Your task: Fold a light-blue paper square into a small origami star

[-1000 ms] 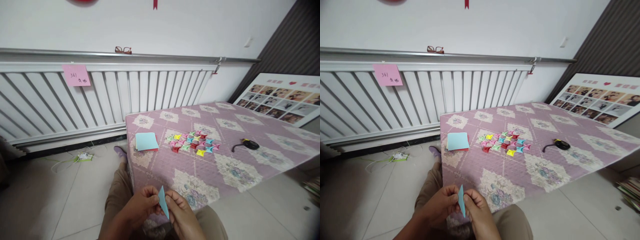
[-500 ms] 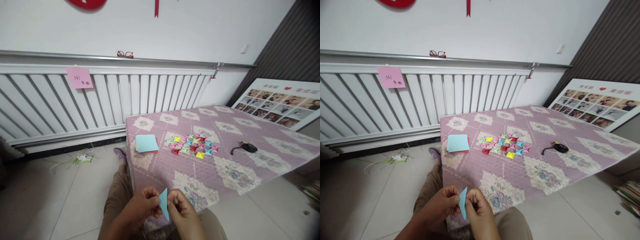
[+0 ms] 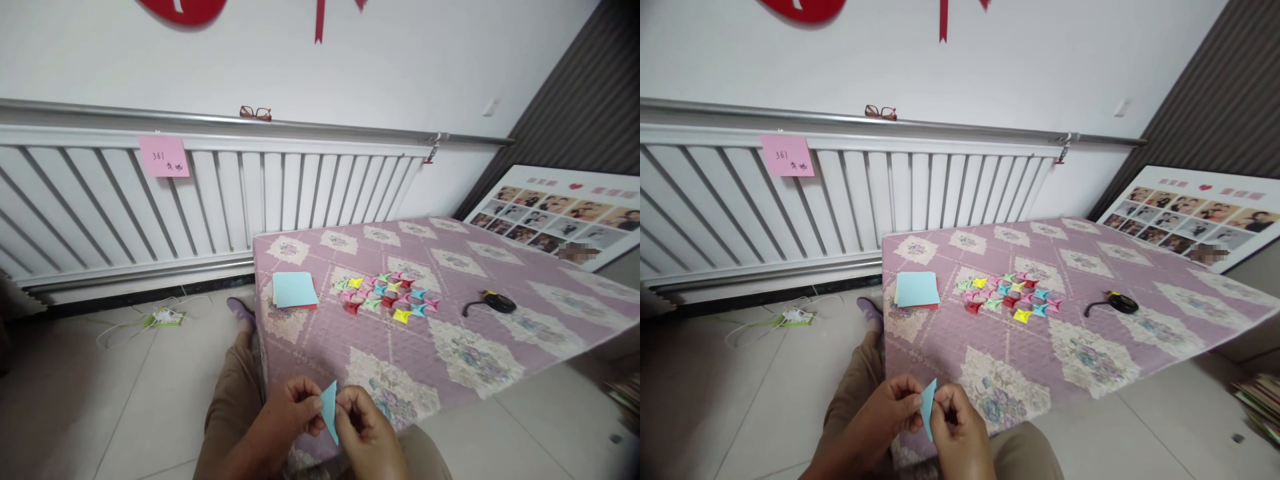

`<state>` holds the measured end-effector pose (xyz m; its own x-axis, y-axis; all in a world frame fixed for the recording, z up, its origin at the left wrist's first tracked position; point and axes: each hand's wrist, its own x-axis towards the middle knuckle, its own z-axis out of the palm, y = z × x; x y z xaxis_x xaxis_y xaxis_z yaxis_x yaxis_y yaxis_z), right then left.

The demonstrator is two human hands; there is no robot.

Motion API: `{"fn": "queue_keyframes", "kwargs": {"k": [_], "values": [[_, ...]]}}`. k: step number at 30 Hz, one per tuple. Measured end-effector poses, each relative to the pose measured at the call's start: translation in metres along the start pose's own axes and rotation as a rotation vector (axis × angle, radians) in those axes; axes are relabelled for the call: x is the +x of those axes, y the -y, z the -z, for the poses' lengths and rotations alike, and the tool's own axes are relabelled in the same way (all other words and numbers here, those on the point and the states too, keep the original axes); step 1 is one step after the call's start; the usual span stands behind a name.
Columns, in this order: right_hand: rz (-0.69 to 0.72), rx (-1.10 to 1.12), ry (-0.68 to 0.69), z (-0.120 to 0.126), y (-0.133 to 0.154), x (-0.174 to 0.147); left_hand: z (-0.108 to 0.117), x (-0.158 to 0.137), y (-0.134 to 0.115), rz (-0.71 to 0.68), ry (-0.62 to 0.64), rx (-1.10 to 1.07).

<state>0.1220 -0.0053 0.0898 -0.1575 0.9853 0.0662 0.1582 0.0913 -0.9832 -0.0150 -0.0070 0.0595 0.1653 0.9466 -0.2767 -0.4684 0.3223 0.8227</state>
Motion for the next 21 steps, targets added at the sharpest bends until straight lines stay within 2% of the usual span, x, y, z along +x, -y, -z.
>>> {"fn": "queue_keyframes", "kwargs": {"k": [4,15,19,21], "values": [[0.008,-0.003,0.020,0.003,-0.001,0.002,0.000,0.000,0.002,-0.036,-0.002,0.051],[0.052,-0.058,0.069,0.007,-0.009,0.004,0.000,0.000,0.002,-0.013,-0.009,-0.013],[0.058,-0.120,0.159,0.011,-0.010,0.004,0.002,-0.003,0.000,-0.009,-0.007,0.023],[0.109,-0.203,0.223,0.015,-0.009,0.004,0.003,-0.003,0.000,0.006,-0.019,0.025]]}}
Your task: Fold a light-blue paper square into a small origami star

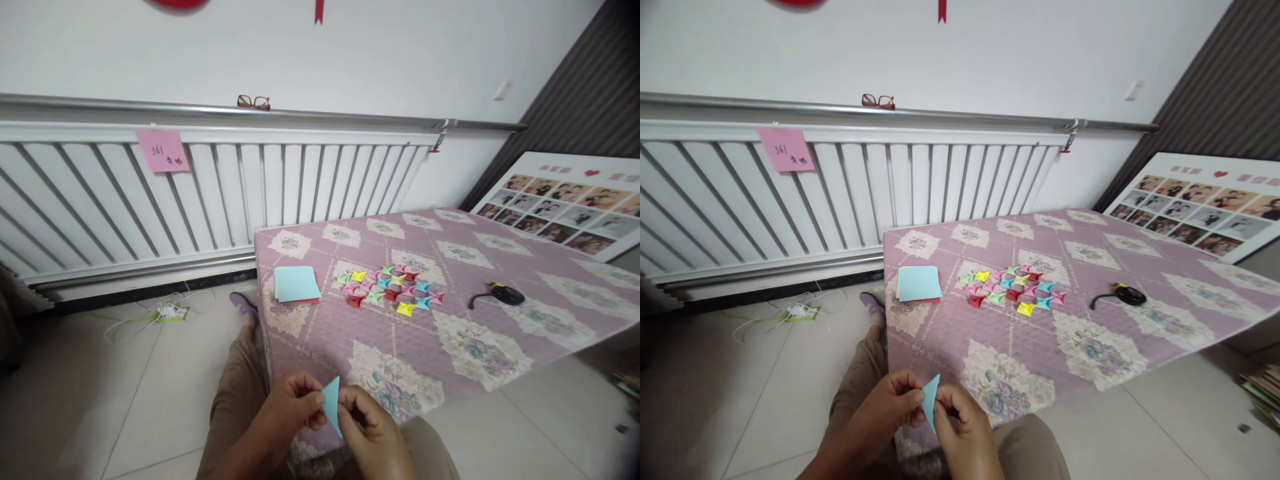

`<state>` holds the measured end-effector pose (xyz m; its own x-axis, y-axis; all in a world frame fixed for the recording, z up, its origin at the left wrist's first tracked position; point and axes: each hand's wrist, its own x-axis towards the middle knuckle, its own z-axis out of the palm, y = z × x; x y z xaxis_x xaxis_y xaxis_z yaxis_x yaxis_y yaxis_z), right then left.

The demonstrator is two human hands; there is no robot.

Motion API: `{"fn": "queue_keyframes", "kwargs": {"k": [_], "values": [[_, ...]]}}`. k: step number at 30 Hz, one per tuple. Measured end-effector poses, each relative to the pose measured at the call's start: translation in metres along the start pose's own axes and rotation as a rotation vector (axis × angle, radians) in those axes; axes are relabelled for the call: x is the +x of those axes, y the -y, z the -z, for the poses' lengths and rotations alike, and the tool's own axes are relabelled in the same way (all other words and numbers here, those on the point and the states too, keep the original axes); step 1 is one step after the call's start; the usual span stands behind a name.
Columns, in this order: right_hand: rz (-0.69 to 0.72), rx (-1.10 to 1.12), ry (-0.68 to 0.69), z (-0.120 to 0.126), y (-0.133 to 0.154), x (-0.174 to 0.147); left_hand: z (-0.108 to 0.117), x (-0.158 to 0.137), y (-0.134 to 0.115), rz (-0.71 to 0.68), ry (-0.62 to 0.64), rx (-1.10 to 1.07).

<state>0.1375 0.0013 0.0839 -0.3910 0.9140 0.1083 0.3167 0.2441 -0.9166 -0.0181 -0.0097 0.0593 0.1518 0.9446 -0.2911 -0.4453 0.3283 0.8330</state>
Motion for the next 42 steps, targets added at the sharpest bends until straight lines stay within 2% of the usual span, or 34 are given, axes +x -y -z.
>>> {"fn": "queue_keyframes", "kwargs": {"k": [5,10,14,17,20,24,30,33,36,39,42], "values": [[0.189,-0.279,0.190,0.017,0.013,0.002,0.003,-0.001,0.000,0.054,0.030,-0.123],[0.211,-0.536,0.347,0.030,0.032,0.010,0.004,-0.005,0.004,0.122,0.118,-0.226],[0.221,-0.585,0.370,0.032,0.034,0.015,0.002,-0.004,0.010,0.155,0.161,-0.205],[0.229,-0.519,0.336,0.033,0.031,0.014,0.004,-0.003,0.006,0.127,0.115,-0.034],[0.226,-0.400,0.327,0.036,0.029,0.011,0.007,-0.007,-0.011,-0.050,0.088,0.158],[0.211,-0.263,0.292,0.040,0.028,0.007,0.005,-0.017,-0.040,-0.171,0.373,0.465],[0.117,-0.168,0.291,0.046,0.028,0.002,-0.007,-0.020,-0.057,-0.316,0.447,0.720],[0.082,-0.155,0.292,0.048,0.027,0.000,-0.010,-0.017,-0.055,-0.355,0.420,0.787],[0.078,-0.126,0.231,0.044,0.023,-0.001,-0.014,-0.016,-0.050,-0.371,0.347,0.829],[0.041,-0.054,0.077,0.034,0.017,-0.002,-0.019,-0.017,-0.043,-0.356,0.184,0.816],[-0.034,0.025,-0.072,0.023,0.012,-0.003,-0.024,-0.016,-0.036,-0.249,0.041,0.709]]}}
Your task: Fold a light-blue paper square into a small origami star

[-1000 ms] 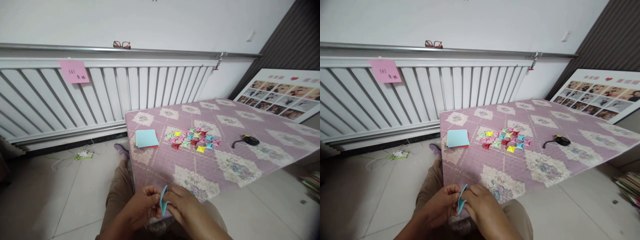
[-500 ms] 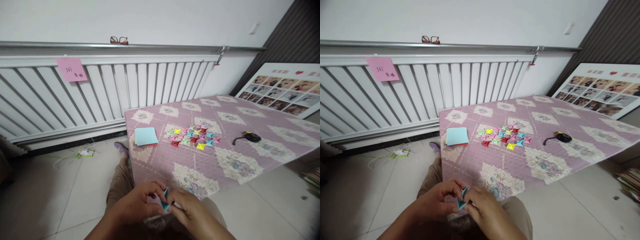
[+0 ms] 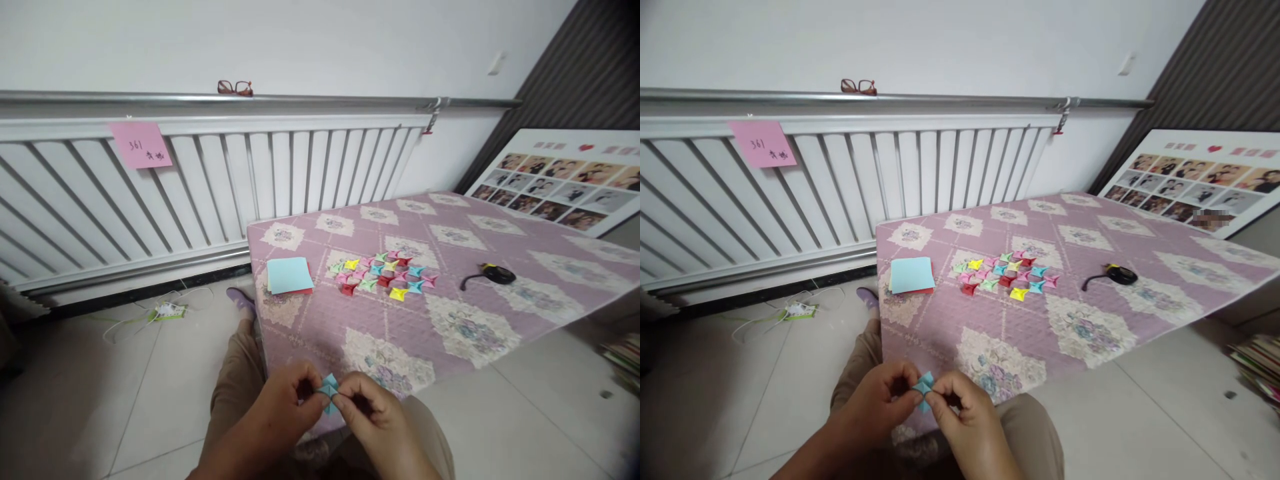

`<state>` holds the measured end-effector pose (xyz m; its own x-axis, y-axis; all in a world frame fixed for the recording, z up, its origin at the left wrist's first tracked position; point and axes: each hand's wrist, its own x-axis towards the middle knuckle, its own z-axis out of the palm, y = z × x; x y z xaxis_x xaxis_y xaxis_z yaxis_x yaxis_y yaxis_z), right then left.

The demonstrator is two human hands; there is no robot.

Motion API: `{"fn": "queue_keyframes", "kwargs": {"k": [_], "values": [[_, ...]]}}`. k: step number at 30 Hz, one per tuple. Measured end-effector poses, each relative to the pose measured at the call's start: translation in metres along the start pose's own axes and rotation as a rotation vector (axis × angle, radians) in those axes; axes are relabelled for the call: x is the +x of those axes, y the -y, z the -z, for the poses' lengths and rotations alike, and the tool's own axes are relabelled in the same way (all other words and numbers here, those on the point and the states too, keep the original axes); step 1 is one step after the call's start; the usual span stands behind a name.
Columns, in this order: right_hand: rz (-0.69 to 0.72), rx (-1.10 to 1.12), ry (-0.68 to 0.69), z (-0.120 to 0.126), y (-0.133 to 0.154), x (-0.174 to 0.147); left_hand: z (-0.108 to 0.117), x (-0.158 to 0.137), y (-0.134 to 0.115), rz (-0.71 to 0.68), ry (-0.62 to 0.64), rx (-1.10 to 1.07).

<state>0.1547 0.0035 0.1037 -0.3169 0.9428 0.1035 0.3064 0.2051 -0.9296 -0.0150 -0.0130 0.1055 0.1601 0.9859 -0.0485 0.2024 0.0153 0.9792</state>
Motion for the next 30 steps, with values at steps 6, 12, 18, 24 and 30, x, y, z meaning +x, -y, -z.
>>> {"fn": "queue_keyframes", "kwargs": {"k": [6,12,18,24,30], "values": [[-0.054,0.104,-0.137,-0.013,-0.001,0.001,-0.012,-0.001,0.006,0.089,-0.071,-0.343],[-0.055,0.126,-0.122,-0.016,-0.005,0.000,-0.011,-0.004,0.011,0.181,0.052,-0.326],[-0.154,0.237,-0.102,-0.018,-0.003,0.003,-0.011,-0.007,0.008,0.115,-0.030,-0.137],[-0.188,0.237,-0.041,-0.019,0.004,0.008,-0.013,-0.007,0.018,0.087,-0.075,-0.064],[-0.180,0.262,-0.093,-0.023,0.002,0.009,-0.013,-0.009,0.018,0.140,-0.050,-0.102]]}}
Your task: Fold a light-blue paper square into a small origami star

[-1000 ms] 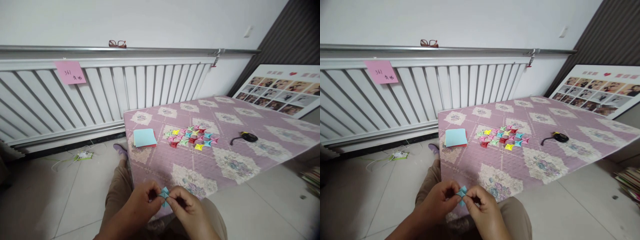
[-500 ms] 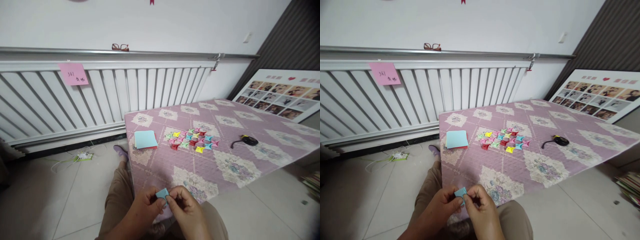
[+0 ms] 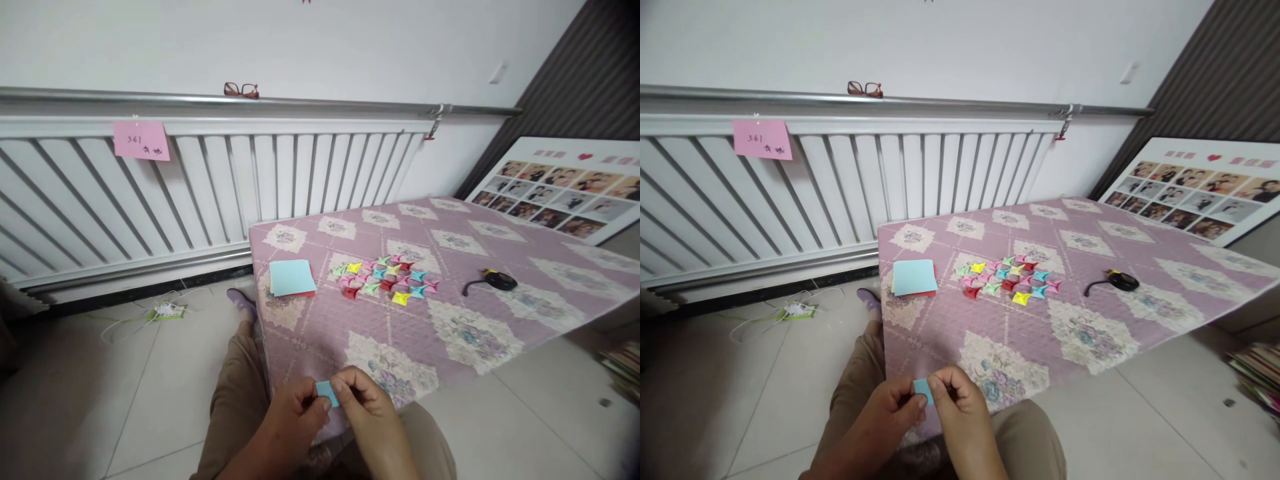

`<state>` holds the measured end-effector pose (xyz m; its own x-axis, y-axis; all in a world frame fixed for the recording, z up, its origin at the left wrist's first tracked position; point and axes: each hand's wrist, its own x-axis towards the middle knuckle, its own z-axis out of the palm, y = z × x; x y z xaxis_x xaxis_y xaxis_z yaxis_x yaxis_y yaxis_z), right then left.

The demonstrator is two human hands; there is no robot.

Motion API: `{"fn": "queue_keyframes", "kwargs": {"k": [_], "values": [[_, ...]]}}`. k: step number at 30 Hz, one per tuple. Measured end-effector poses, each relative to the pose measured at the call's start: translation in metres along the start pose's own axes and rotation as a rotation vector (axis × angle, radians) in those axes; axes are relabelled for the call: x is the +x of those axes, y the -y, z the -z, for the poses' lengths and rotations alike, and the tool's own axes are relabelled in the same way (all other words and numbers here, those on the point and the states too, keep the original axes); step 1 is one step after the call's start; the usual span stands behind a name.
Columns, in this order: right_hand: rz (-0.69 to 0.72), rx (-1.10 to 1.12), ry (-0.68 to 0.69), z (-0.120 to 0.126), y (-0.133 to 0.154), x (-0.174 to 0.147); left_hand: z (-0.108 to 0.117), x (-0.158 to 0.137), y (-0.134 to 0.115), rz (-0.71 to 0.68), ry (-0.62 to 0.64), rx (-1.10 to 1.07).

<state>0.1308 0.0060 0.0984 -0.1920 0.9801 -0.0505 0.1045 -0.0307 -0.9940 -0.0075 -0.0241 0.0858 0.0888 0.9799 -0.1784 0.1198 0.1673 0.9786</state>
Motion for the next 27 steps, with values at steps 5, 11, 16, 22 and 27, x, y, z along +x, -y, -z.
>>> {"fn": "queue_keyframes", "kwargs": {"k": [5,11,16,22,27], "values": [[-0.087,0.118,-0.054,-0.007,-0.011,0.000,-0.003,0.000,0.002,0.014,0.008,-0.037],[-0.119,0.127,-0.067,-0.006,-0.015,0.003,-0.005,0.006,0.022,0.084,0.045,-0.153],[-0.108,0.123,-0.074,-0.005,-0.020,0.003,-0.008,0.004,0.025,0.077,-0.011,-0.122],[-0.245,0.364,-0.054,-0.011,-0.034,0.002,-0.009,0.002,0.020,0.070,-0.038,-0.074],[-0.241,0.283,-0.005,-0.007,-0.040,-0.002,-0.013,0.004,0.028,0.084,-0.078,-0.069]]}}
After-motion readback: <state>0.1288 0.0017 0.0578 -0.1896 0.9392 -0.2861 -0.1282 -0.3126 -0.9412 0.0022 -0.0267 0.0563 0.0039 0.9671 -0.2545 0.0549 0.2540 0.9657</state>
